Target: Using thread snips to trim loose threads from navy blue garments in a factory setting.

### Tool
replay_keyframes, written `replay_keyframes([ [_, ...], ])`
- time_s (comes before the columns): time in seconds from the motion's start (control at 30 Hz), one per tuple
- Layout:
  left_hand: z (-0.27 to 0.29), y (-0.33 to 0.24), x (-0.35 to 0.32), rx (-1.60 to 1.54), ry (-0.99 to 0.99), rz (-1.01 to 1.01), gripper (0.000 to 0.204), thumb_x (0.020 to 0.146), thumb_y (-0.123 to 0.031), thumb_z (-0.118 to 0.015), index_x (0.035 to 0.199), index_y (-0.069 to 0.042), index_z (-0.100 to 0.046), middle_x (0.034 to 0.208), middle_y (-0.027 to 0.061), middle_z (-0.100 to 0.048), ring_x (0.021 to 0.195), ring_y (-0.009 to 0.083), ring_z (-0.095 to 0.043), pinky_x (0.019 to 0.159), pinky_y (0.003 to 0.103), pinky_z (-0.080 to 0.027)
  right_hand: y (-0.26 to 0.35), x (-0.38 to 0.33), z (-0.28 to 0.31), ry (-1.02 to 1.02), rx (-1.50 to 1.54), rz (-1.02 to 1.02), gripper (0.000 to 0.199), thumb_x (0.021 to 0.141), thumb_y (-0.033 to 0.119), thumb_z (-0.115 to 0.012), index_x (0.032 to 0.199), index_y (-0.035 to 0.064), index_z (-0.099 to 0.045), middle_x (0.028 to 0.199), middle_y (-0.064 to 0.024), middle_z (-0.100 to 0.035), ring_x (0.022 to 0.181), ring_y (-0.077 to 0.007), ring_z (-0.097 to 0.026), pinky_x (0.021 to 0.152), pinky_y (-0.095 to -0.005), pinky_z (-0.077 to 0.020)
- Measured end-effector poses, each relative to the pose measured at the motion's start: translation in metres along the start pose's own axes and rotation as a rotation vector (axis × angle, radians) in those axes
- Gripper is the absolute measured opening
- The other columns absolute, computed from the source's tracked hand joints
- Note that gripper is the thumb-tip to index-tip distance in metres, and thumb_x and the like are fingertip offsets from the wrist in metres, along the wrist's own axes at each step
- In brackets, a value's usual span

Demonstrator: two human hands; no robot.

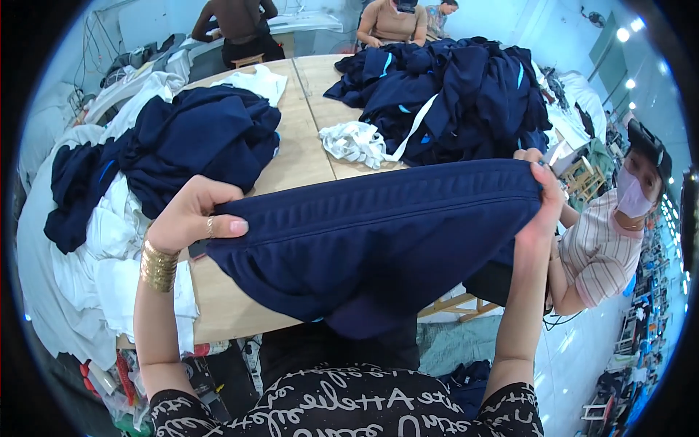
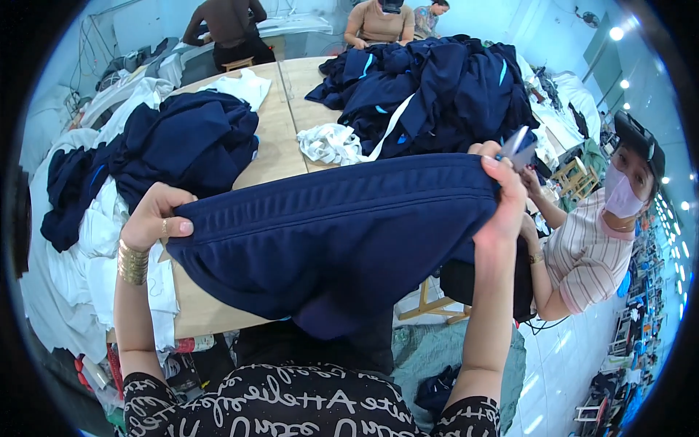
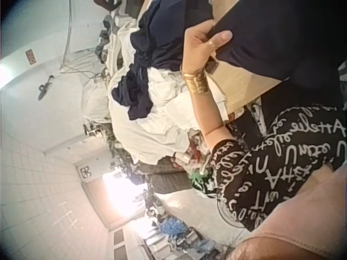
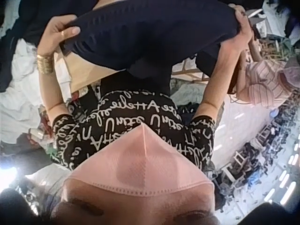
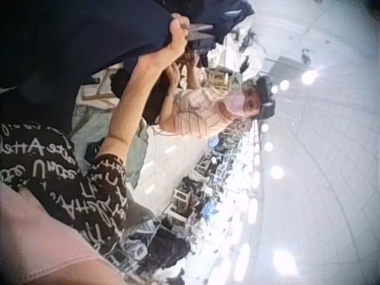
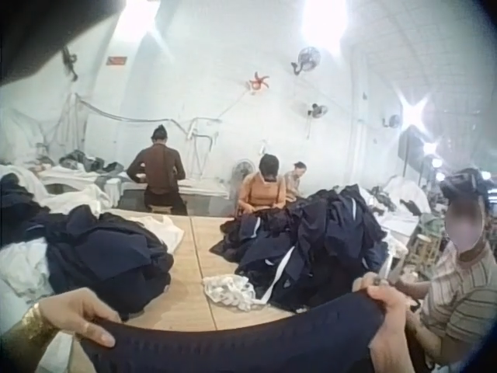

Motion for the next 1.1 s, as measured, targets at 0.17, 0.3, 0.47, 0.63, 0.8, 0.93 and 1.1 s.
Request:
replay_keyframes([
  [0.17,0.013,0.003,-0.015,0.018,-0.066,-0.007,0.022,0.073,-0.015,-0.07,0.069,0.003,-0.059,0.059,-0.0056,-0.049,0.056,0.0002,-0.042,0.049,0.016,-0.031,-0.016,0.011,-0.012,0.031,0.04,-0.038,0.014,0.074,0.012,-0.053,0.066,0.0071,-0.042,0.068,-0.0021,-0.042,0.065,-0.0123,-0.045,0.062,-0.0238,-0.0375],
  [0.3,0.006,-0.007,-0.009,-0.006,-0.035,0.051,0.02,0.075,-0.011,-0.068,0.067,0.001,-0.054,0.063,-0.0082,-0.043,0.058,-0.0004,-0.036,0.048,0.017,-0.029,-0.012,0.008,-0.017,0.061,0.034,-0.045,0.015,0.074,0.013,-0.053,0.066,0.0079,-0.041,0.066,-0.0019,-0.042,0.063,-0.0127,-0.046,0.062,-0.0255,-0.0382],
  [0.47,0.012,-0.009,0.0,0.233,-0.057,-0.082,0.037,0.071,-0.028,-0.069,0.059,0.001,-0.049,0.056,-0.0039,-0.036,0.053,0.0042,-0.033,0.045,0.024,-0.026,-0.012,0.004,-0.004,-0.137,-0.29,-0.035,0.013,0.072,0.014,-0.058,0.077,0.0023,-0.057,0.077,-0.0026,-0.056,0.072,-0.0116,-0.055,0.069,-0.0227,-0.0419],
  [0.63,-0.024,-0.006,0.001,0.183,-0.035,0.05,0.026,0.071,-0.019,-0.07,0.065,0.003,-0.058,0.057,-0.0047,-0.048,0.054,0.002,-0.041,0.046,0.018,-0.031,-0.069,0.0,-0.11,0.426,-0.639,-0.056,0.029,0.075,0.007,-0.064,0.104,0.0052,-0.061,0.096,-0.0024,-0.063,0.077,-0.0053,-0.056,0.074,-0.0219,-0.044],
  [0.8,-0.048,-0.015,0.036,0.057,0.034,0.015,0.022,0.074,-0.015,-0.068,0.073,0.005,-0.06,0.061,-0.0022,-0.055,0.056,0.0027,-0.046,0.048,0.018,-0.035,-0.115,-0.025,-0.138,0.836,-0.527,-0.277,0.03,0.073,0.022,-0.07,0.093,0.0021,-0.063,0.078,-0.004,-0.059,0.077,-0.011,-0.052,0.074,-0.0248,-0.0408],
  [0.93,-0.042,0.016,0.019,-0.045,0.146,0.058,0.044,0.07,-0.03,-0.073,0.087,0.009,-0.061,0.073,0.0021,-0.061,0.065,0.0065,-0.054,0.059,0.021,-0.044,-0.07,-0.011,-0.112,0.5,-0.552,-0.254,0.033,0.064,0.021,-0.075,0.089,0.002,-0.063,0.079,-0.0031,-0.061,0.081,-0.0101,-0.056,0.072,-0.0228,-0.0411],
  [1.1,0.0,0.037,0.008,-0.042,0.058,0.053,0.032,0.073,-0.026,-0.07,0.073,0.003,-0.059,0.058,-0.0029,-0.052,0.049,0.002,-0.046,0.041,0.017,-0.036,-0.018,0.011,0.006,0.062,-0.051,-0.195,0.031,0.055,0.0,-0.06,0.086,-0.0021,-0.057,0.08,-0.0102,-0.06,0.071,-0.0183,-0.061,0.07,-0.0266,-0.0485],
])
Point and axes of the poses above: each hand's wrist, its own x-axis towards the middle knuckle, its own z-axis out of the back of the hand, y = z × x, the point moved 7 cm from there along x, towards the middle knuckle
